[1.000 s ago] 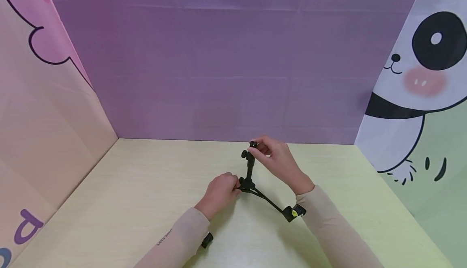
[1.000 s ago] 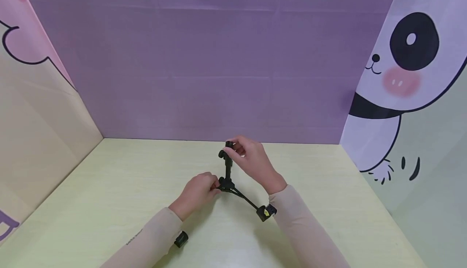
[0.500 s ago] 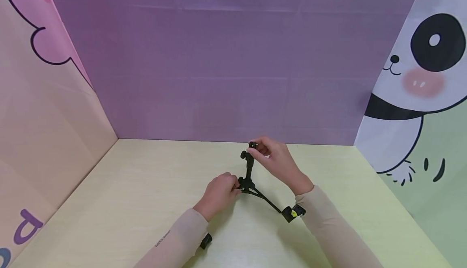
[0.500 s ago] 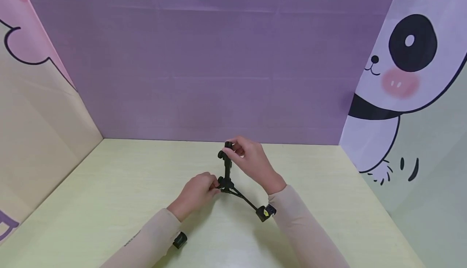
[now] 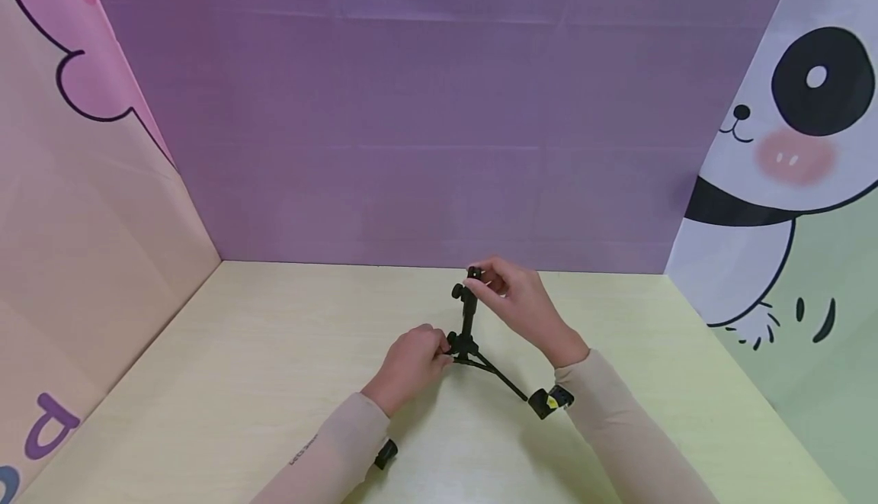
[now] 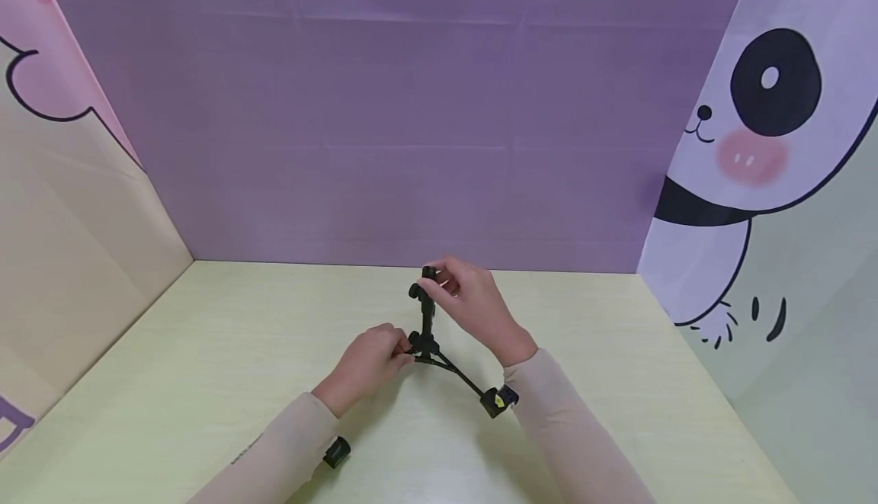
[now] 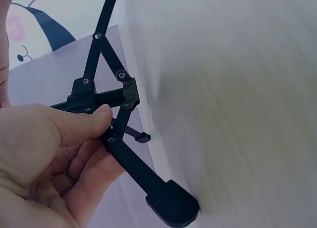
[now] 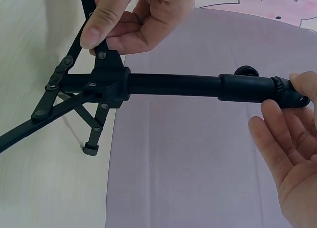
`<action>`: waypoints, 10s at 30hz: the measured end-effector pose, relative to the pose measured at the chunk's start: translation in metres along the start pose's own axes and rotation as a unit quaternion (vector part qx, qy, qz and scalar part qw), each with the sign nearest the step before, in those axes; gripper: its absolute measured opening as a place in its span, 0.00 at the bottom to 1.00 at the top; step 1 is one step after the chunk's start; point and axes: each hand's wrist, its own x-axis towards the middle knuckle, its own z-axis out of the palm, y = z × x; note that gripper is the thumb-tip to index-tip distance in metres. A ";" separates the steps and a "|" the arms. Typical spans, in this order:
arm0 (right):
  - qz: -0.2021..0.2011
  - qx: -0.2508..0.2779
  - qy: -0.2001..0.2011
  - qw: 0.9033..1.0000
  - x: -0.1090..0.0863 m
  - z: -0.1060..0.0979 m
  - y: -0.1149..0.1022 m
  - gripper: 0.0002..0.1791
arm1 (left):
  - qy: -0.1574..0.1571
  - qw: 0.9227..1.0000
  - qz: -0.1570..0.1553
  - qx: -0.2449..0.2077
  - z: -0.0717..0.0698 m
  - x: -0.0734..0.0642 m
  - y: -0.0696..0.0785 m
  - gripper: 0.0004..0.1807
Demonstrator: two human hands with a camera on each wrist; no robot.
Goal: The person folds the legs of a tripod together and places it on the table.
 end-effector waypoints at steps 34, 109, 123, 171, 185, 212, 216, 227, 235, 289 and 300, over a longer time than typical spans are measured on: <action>0.002 -0.009 0.002 1.000 0.000 0.001 -0.001 0.12 | 0.021 0.999 -0.013 -0.025 -0.003 -0.003 0.002 0.08; 0.012 -0.010 0.003 1.000 0.002 0.001 -0.012 0.13 | 0.139 0.983 -0.010 -0.122 0.006 -0.003 0.014 0.06; 0.019 0.001 0.004 1.000 0.003 0.003 -0.010 0.13 | 0.101 0.983 -0.022 -0.151 0.000 -0.002 0.013 0.05; 0.059 -0.016 -0.105 0.993 -0.072 -0.024 0.046 0.23 | 0.039 0.982 0.067 -0.171 -0.088 0.032 0.027 0.22; 0.088 -0.023 -0.136 0.987 -0.089 -0.031 0.058 0.24 | -0.009 0.971 0.104 -0.216 -0.089 0.044 0.033 0.21; 0.091 -0.037 -0.183 0.978 -0.093 -0.031 0.067 0.26 | 0.022 0.973 0.107 -0.205 -0.082 0.047 0.035 0.20; 0.095 -0.027 -0.188 0.977 -0.093 -0.030 0.066 0.26 | 0.039 0.974 0.105 -0.197 -0.080 0.047 0.037 0.20; 0.096 -0.029 -0.186 0.977 -0.093 -0.026 0.067 0.24 | 0.061 0.981 0.078 -0.165 -0.080 0.047 0.044 0.18; 0.091 -0.029 -0.184 0.978 -0.088 -0.021 0.066 0.23 | 0.075 0.983 0.061 -0.154 -0.077 0.050 0.048 0.18; 0.087 -0.043 -0.114 0.989 -0.050 0.043 0.044 0.10 | 0.087 0.983 0.047 -0.157 -0.078 0.048 0.048 0.15; 0.121 -0.020 -0.131 0.984 -0.052 0.042 0.045 0.11 | 0.090 0.982 0.049 -0.156 -0.076 0.049 0.044 0.15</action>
